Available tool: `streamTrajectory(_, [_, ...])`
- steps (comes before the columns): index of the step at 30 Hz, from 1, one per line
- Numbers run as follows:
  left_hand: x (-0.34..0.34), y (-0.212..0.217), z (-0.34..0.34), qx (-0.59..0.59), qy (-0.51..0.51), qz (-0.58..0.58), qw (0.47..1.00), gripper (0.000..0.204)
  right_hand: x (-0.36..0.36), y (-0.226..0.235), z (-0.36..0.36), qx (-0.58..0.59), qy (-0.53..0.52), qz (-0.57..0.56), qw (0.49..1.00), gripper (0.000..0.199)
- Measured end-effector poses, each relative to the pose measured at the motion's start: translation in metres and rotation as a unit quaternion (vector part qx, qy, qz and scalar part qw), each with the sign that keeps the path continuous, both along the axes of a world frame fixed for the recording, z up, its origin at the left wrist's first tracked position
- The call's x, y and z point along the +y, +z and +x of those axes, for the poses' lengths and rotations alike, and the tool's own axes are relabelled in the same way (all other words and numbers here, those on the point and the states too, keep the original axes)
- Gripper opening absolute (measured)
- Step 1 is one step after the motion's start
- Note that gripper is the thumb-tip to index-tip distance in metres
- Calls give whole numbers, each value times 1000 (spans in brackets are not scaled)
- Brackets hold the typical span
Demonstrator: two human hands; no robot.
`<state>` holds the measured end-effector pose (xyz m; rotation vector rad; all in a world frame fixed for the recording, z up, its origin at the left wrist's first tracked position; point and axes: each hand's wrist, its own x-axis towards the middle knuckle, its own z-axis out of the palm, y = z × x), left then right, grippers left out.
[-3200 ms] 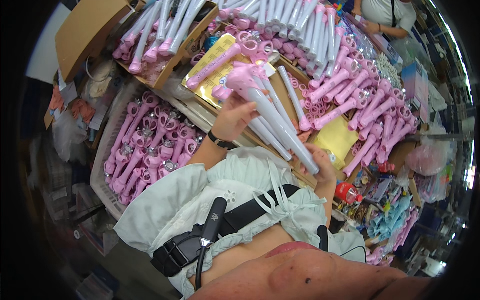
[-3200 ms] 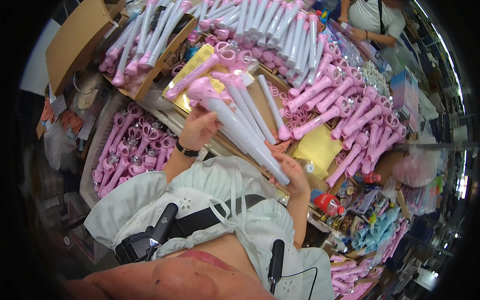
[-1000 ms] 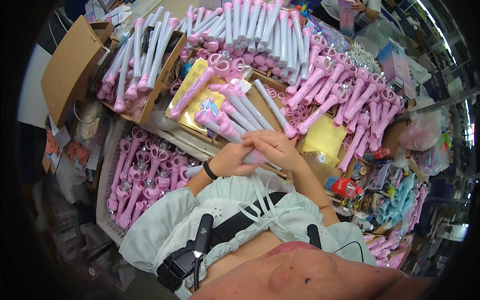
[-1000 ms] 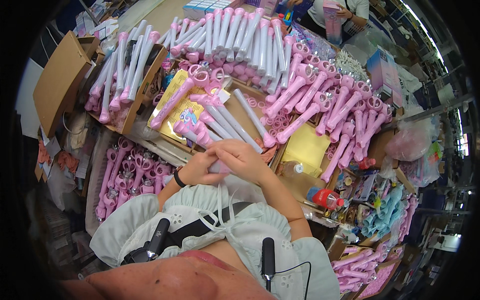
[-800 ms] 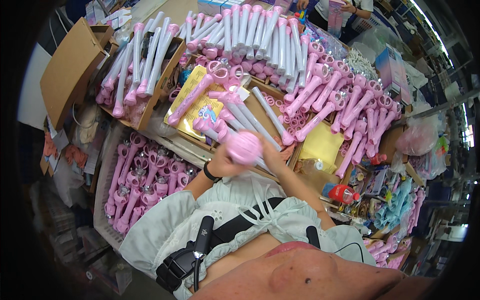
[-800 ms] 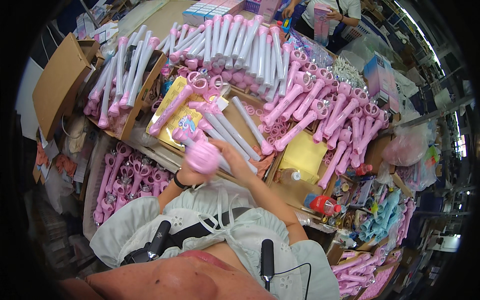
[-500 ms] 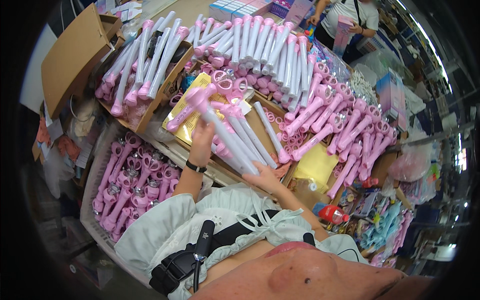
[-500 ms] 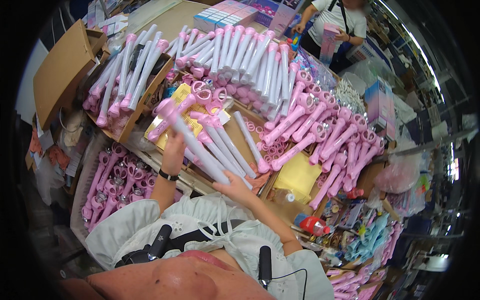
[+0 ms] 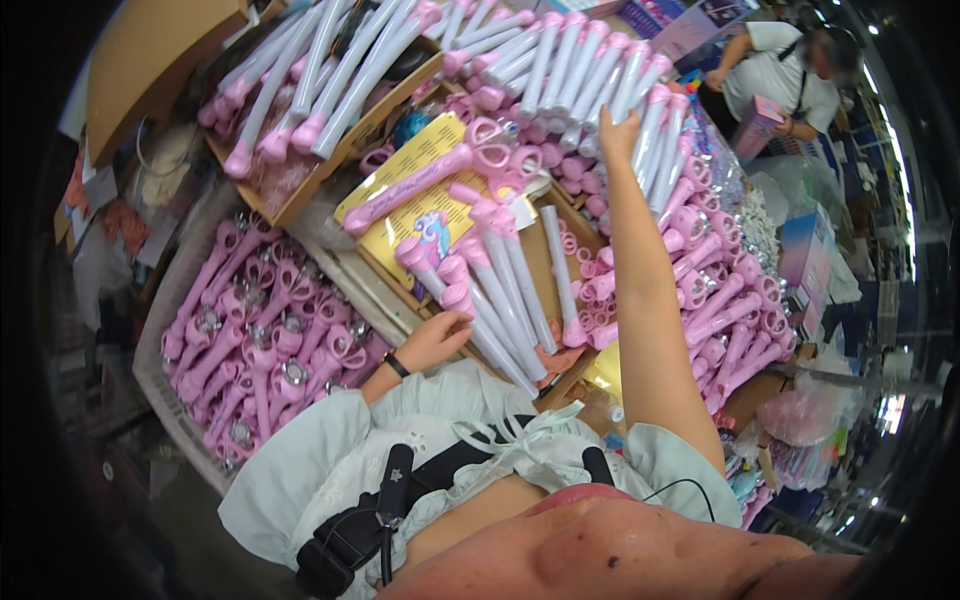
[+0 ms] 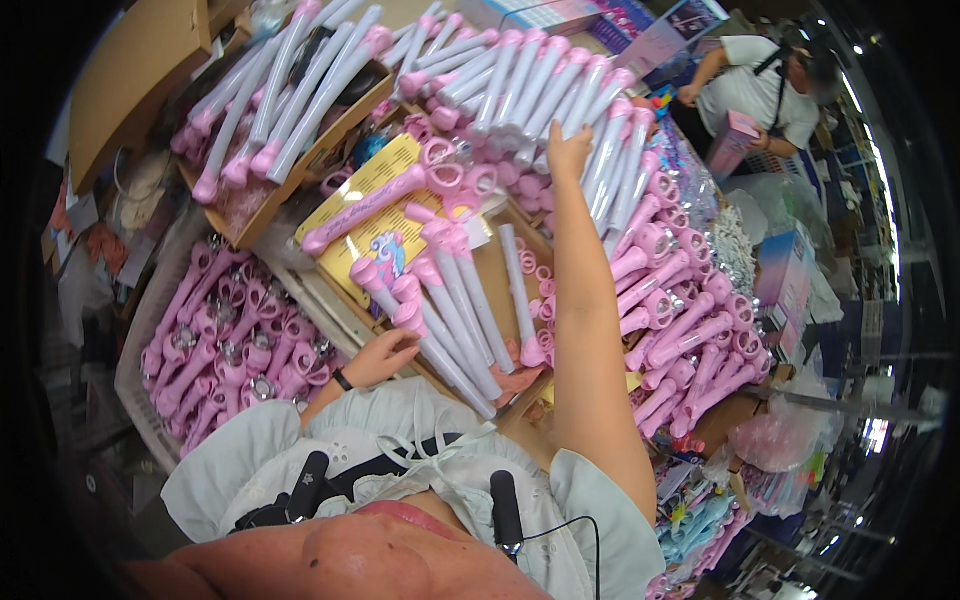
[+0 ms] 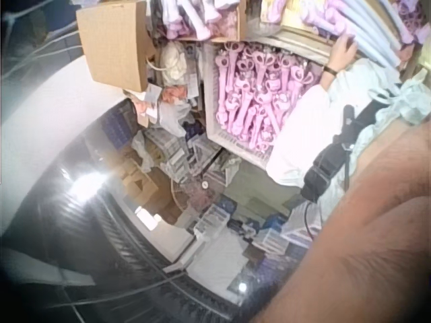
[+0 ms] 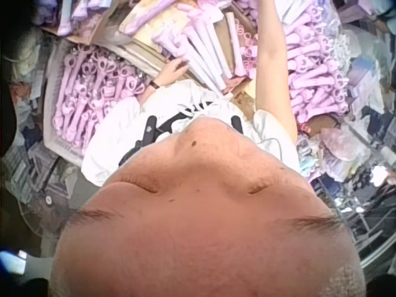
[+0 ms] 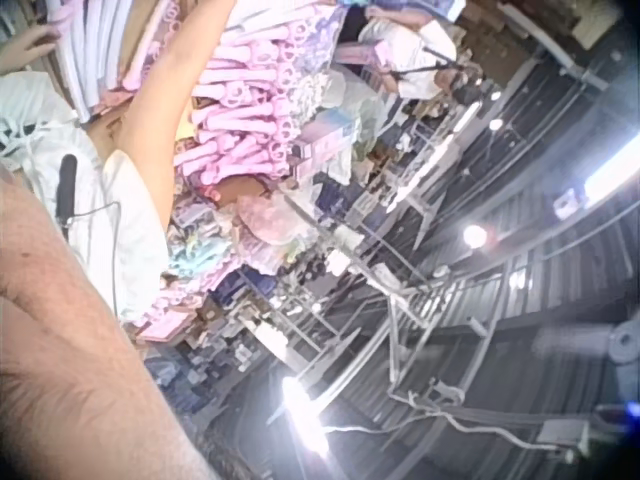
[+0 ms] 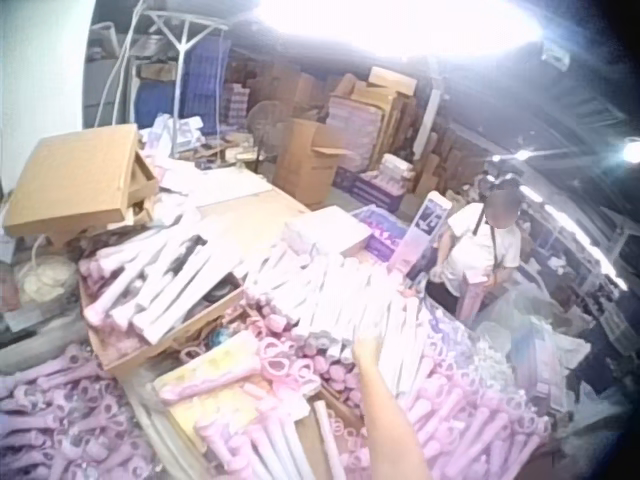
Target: The person repeatedly picks up white plastic tubes and pink bubble-blower heads, then inserts the tube into the head to assemble the toy. Assembled units are placed into a large bin. The person handles many identical parts and continues the assembly cycle.
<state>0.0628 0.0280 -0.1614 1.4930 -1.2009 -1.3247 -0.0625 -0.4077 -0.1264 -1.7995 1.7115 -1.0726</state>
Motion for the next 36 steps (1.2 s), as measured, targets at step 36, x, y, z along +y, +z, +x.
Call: streamTrajectory(36, [-11, 98, -39, 473, 60, -69, 877, 44, 426, 52, -154, -333, 347, 430, 764, 40])
